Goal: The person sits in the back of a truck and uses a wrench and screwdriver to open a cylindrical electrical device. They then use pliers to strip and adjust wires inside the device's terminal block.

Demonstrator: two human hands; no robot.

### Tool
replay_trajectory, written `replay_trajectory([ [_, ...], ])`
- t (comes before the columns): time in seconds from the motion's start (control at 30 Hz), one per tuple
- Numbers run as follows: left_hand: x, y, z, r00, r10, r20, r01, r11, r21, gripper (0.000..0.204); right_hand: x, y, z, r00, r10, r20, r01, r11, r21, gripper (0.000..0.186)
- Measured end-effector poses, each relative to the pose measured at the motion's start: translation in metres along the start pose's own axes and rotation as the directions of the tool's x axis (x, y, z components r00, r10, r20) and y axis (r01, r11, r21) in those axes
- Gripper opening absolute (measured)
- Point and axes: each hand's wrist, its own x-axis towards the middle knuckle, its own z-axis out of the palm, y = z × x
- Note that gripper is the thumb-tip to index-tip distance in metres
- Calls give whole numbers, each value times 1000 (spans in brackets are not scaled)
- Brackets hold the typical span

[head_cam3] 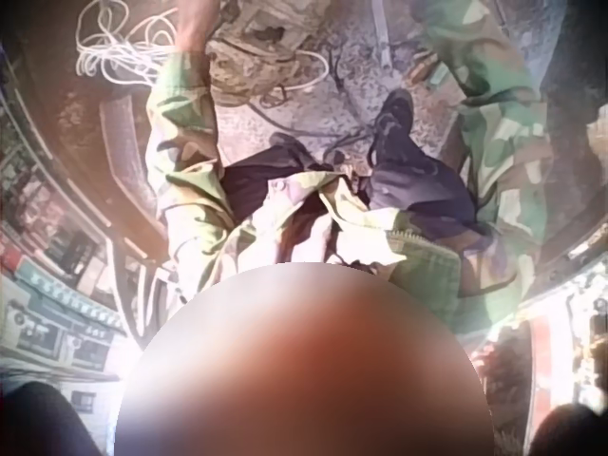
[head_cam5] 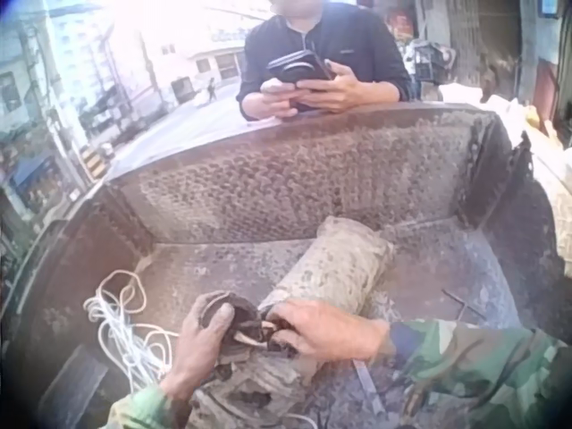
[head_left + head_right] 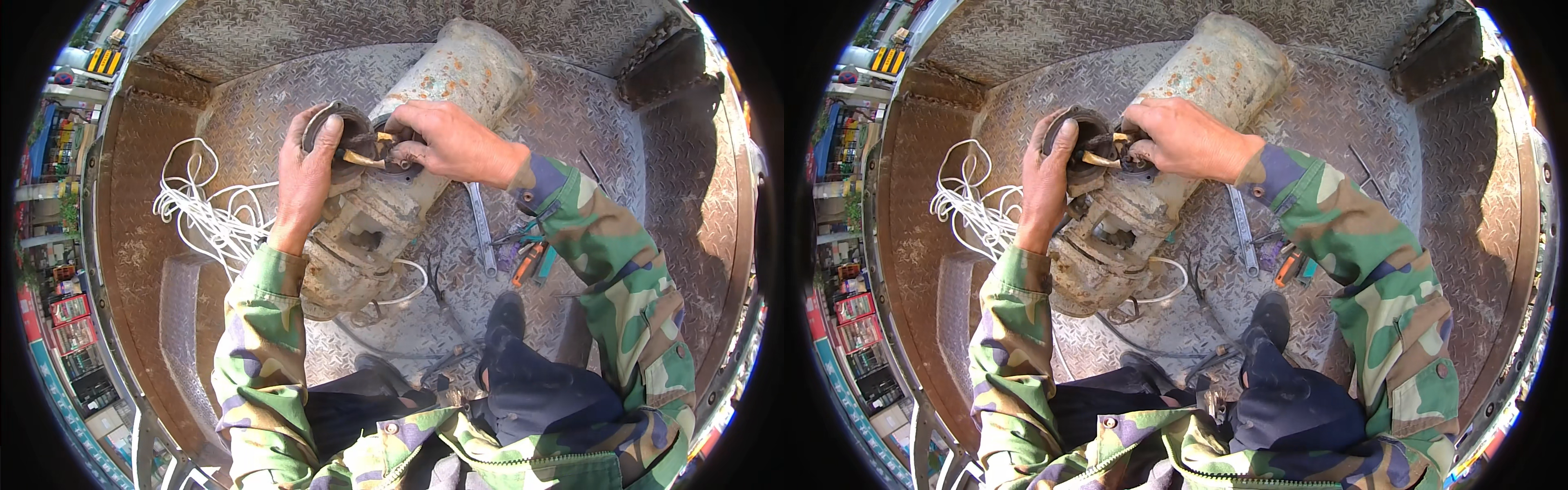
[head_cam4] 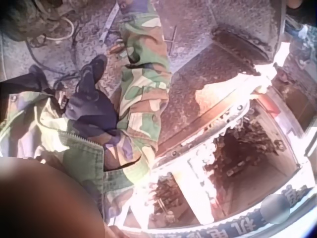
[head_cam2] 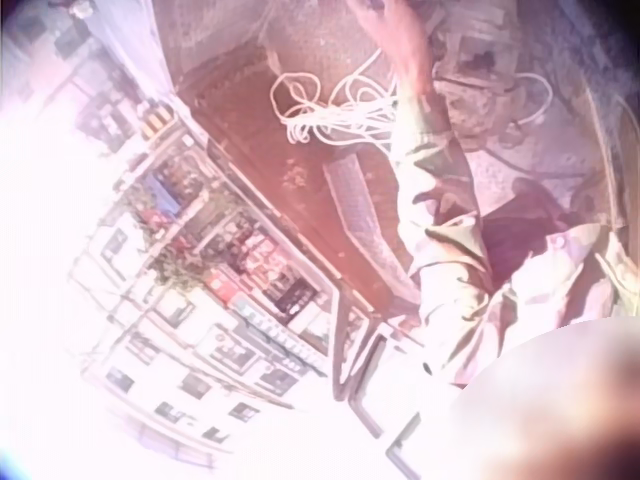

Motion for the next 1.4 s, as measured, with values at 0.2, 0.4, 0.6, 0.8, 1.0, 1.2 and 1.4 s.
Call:
replay_trajectory([
  [0.2,0,1,-4,992,40,-122,-40,999,2,44,2,-5,-3,987,148,56,-145,988,-46,26],
  [0.4,-21,39,-1,969,223,-110,-182,937,298,39,22,1,5,979,181,91,-183,983,20,26],
  [0.6,-17,2,-20,985,95,-142,-71,984,162,34,37,0,0,923,329,201,-365,913,180,28],
  [0.8,-24,-8,-17,965,-188,-184,177,982,-70,36,48,-4,-7,937,270,220,-277,961,-1,27],
  [1.0,-21,-3,-12,946,-295,-133,266,943,-198,39,42,-9,-10,902,214,375,-200,977,-75,32],
  [1.2,-8,-30,-20,973,-76,-217,133,956,262,36,43,-14,-18,870,240,431,-225,971,-85,31],
  [1.4,-7,-35,-30,994,54,-96,-23,956,292,33,34,-1,-8,908,237,345,-271,961,54,30],
])
